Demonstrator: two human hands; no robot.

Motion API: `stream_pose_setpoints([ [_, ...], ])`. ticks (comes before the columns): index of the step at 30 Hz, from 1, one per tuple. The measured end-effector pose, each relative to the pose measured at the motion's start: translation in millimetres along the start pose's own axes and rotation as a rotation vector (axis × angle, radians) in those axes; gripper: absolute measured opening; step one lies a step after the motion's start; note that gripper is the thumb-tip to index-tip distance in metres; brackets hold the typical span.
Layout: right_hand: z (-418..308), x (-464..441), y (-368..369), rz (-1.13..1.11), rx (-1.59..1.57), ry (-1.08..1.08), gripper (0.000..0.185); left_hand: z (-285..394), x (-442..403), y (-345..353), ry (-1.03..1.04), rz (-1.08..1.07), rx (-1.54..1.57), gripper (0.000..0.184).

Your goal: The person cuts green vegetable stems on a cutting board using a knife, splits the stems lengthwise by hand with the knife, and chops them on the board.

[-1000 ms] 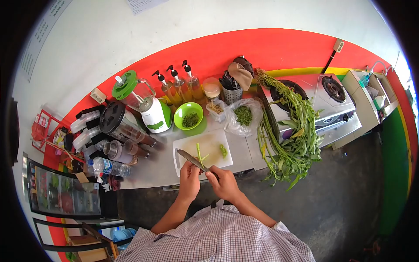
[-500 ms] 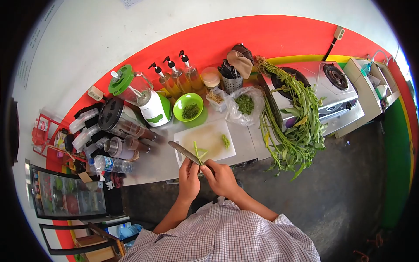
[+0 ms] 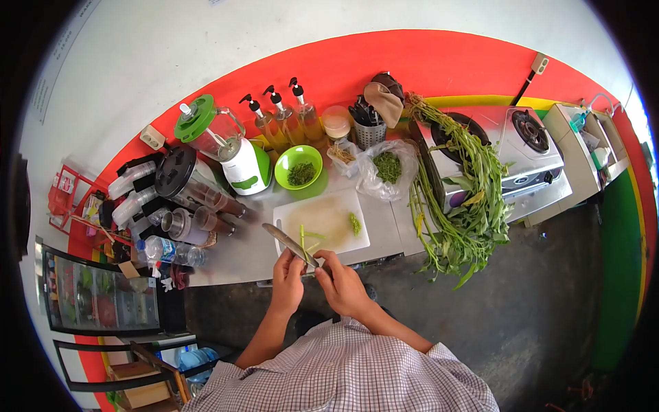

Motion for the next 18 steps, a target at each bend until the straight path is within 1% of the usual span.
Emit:
stream_pose_setpoints([
  [2,1.6,0.0,-1.2,0.018,-0.026,-0.002,0.033,-2.8,5.9,6.3,-0.044,-0.037,-0.008,0.014],
  [4,2.0,-2.4,-4.2,0.069,-0.055,-0.042,0.039,-8.8,8.7,9.2,-0.038,-0.069,-0.018,0.014],
  [8,-2.5,-4.8,-8.0,0.037,-0.062,-0.025,0.043,-13.5,7.8,8.6,-0.033,-0.116,-0.002,0.014],
  [10,-0.8,-5.1,-8.0,0.031,0.008,-0.056,0.046,-9.1,7.1,9.0,-0.027,-0.129,0.018,0.014],
  [13,1.0,-4.7,-8.1,0.041,0.084,-0.059,0.047,-10.4,7.1,6.2,-0.029,-0.1,-0.003,0.014],
  [15,0.3,-3.7,-8.5,0.045,0.125,-0.055,0.046,-13.2,6.7,4.2,0.0,-0.133,-0.173,0.014],
  [16,0.0,-3.2,-9.1,0.052,0.163,-0.05,0.046,-9.3,6.9,3.9,0.003,-0.131,-0.168,0.014],
  [18,-1.4,-2.5,-10.6,0.056,0.203,-0.031,0.046,1.6,6.8,5.0,0.009,-0.134,-0.435,0.015],
])
Point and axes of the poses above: each hand's wrist, its own x-axis away from the middle knuckle, its own y-axis out of the palm, z = x × y, the point moved 4 cm from there along -x, towards the middle knuckle, and after that the axes turned 3 degrees about -x, right-handed, at the moved point
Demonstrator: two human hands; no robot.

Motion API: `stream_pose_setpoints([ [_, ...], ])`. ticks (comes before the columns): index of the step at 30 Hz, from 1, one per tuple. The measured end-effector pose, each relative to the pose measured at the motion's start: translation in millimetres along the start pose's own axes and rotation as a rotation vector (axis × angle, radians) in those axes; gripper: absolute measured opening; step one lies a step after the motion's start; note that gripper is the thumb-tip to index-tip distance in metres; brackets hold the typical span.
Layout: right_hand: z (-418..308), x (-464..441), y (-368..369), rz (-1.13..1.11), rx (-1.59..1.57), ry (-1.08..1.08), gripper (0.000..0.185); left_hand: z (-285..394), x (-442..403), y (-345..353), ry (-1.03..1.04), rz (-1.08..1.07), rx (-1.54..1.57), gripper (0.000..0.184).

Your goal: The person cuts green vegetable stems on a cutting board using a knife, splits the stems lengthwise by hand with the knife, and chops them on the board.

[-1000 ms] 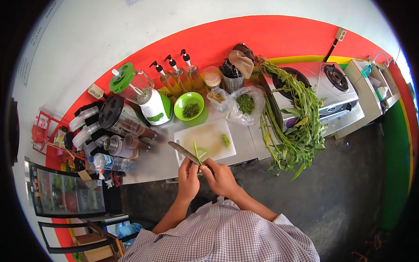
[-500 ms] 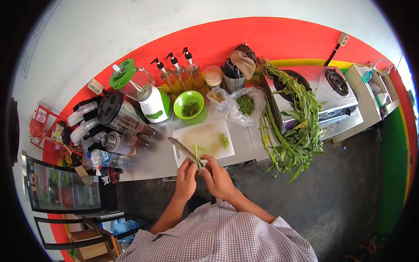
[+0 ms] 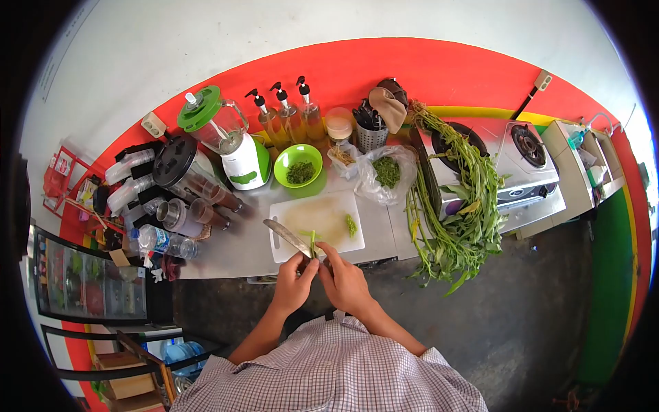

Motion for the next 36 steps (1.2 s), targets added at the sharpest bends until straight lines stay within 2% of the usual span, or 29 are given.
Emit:
stream_pose_setpoints([
  [4,5.6,0.2,2.5,0.016,0.045,0.035,0.045,0.7,-1.7,-2.4,0.019,0.024,-0.113,0.019],
  [6,8.3,-1.8,4.2,0.012,0.04,0.064,0.044,2.4,-2.5,-4.8,0.161,0.076,-0.26,0.018],
  [8,11.7,-4.5,7.7,0.003,0.036,0.092,0.044,3.9,-1.7,-9.5,0.131,0.07,-0.238,0.019],
  [14,44.5,-18.0,24.7,0.022,-0.178,0.089,0.038,-18.7,6.4,-15.5,-0.018,-0.024,0.009,0.021],
  [15,52.0,-23.8,24.3,0.031,-0.343,0.13,0.035,-22.9,8.9,-14.0,-0.046,-0.04,0.082,0.022],
  [16,58.6,-27.4,24.6,0.04,-0.509,0.172,0.033,-25.2,11.2,-14.4,-0.051,-0.03,0.082,0.022],
  [17,62.9,-28.8,25.3,0.03,-0.511,0.173,0.033,-26.1,13.2,-14.9,-0.051,-0.013,0.078,0.021],
  [19,61.5,-31.6,23.7,0.059,-0.708,0.201,0.032,-28.1,15.1,-17.4,-0.056,0.011,0.075,0.021],
  [21,58.4,-31.7,26.1,0.041,-0.675,0.22,0.03,-32.5,13.7,-23.4,-0.085,0.065,0.027,0.02],
  [25,53.8,-31.8,35.0,-0.01,-0.65,0.269,0.026,-77.6,-8.9,-32.3,-0.155,0.156,0.026,0.021],
  [27,54.8,-32.2,34.7,-0.017,-0.638,0.277,0.025,-111.9,-23.9,-38.1,-0.309,0.215,-0.018,0.021],
  [31,66.8,-27.4,24.7,0.029,-0.621,0.291,0.024,-161.8,-49.0,-42.8,-0.343,0.242,-0.044,0.022],
  [34,70.9,-24.0,9.3,0.103,-0.628,0.296,0.023,-185.7,-63.7,-42.6,-0.376,0.326,0.058,0.021],
  [36,74.1,-22.1,0.4,0.153,-0.632,0.298,0.022,-196.0,-73.4,-45.6,-0.35,0.355,-0.031,0.02],
])
Point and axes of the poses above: each hand's wrist, its own x-axis away from the middle knuckle, its own y-axis out of the palm, z = x × y, the point moved 4 cm from there along -x, towards the middle knuckle, and after that the axes turned 3 degrees about -x, right-handed, at the moved point
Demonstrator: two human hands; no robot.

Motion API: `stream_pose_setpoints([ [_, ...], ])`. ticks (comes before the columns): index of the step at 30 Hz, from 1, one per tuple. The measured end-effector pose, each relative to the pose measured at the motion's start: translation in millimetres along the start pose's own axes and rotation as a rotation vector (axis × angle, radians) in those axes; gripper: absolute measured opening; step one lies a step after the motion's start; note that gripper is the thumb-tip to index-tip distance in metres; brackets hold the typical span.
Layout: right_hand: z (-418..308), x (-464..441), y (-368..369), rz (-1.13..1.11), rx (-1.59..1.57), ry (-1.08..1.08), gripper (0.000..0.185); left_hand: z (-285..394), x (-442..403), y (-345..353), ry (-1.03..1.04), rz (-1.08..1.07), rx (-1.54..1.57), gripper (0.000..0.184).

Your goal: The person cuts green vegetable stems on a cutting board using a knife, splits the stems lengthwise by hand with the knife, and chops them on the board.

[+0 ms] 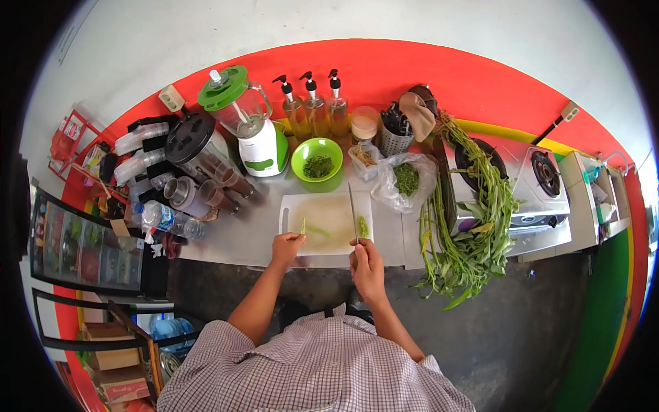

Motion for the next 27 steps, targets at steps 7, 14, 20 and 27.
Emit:
stream_pose_setpoints([
  [7,-2.0,-4.2,-14.4,0.067,0.053,-0.021,0.022,-18.7,-18.5,1.0,-0.084,0.076,-0.091,0.023],
  [14,2.3,-13.7,1.9,0.023,0.086,0.002,0.02,-17.4,-7.4,-6.8,0.022,0.191,-0.098,0.021],
  [20,13.2,-15.3,21.7,-0.078,0.091,0.023,0.022,12.1,20.3,-22.0,0.536,0.481,-0.655,0.02],
  [27,27.6,-12.6,30.5,-0.223,0.195,0.02,0.023,82.3,69.8,-14.8,0.111,-0.117,0.219,0.011],
])
Point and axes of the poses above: each hand's wrist, its own x-axis away from the middle knuckle, its own y-axis out of the palm, z = x × y, the point moved 4 cm from there along -x, towards the middle knuckle, and after that the axes turned 3 degrees about -x, right-handed, at the moved point
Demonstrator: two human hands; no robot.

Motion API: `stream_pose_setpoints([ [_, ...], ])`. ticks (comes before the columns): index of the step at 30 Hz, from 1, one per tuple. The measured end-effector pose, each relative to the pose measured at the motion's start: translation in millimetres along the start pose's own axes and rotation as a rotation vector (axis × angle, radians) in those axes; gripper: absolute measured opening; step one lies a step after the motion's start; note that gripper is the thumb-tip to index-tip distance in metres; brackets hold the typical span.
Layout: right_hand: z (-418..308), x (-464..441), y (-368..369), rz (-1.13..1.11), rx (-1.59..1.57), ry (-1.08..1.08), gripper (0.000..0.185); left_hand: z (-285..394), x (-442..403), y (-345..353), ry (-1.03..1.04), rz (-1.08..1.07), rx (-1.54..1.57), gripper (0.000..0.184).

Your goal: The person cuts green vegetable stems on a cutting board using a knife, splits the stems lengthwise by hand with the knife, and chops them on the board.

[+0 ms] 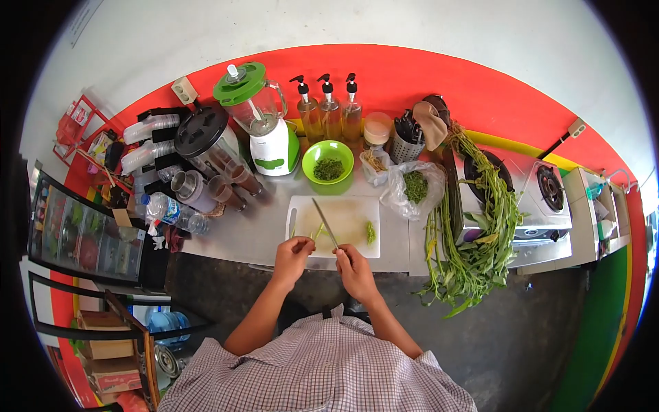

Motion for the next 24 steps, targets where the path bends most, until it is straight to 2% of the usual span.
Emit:
stream_pose_setpoints([
  [2,1.7,1.3,4.5,-0.03,0.076,-0.069,0.023,13.5,11.5,7.1,0.017,-0.027,0.066,0.013],
  [5,-15.6,8.3,8.7,-0.045,0.087,-0.071,0.023,27.9,26.9,18.4,-0.017,-0.167,0.126,0.016],
  [8,-23.2,11.9,5.4,-0.003,0.051,-0.005,0.025,24.0,35.3,24.7,0.013,-0.197,0.098,0.016],
  [12,-16.9,14.2,-1.0,0.046,0.076,-0.029,0.024,28.6,48.6,35.1,-0.004,-0.251,0.122,0.018],
  [15,-21.0,14.3,-3.3,0.044,0.133,-0.15,0.018,31.8,48.6,36.9,-0.001,-0.289,0.053,0.019],
  [17,-17.5,17.2,-6.4,0.043,0.103,-0.05,0.02,36.0,47.4,34.0,-0.017,-0.314,-0.058,0.022],
  [18,-16.7,18.2,-8.2,0.041,0.11,-0.051,0.02,34.0,44.8,34.0,-0.014,-0.312,-0.052,0.022],
  [21,-16.1,19.6,-10.3,0.012,0.105,-0.016,0.019,39.0,35.4,27.7,0.042,-0.122,0.114,0.032],
  [24,-23.4,22.9,-9.6,-0.114,0.134,-0.026,0.016,58.9,29.7,28.6,0.093,-0.176,0.225,0.025],
])
Point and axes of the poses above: each hand's wrist, its own x-axis away from the middle knuckle, its own y-axis out of the palm, z = x × y, the point moved 4 cm from there along -x, towards the middle knuckle, and after that the axes turned 3 degrees about -x, right-handed, at the moved point
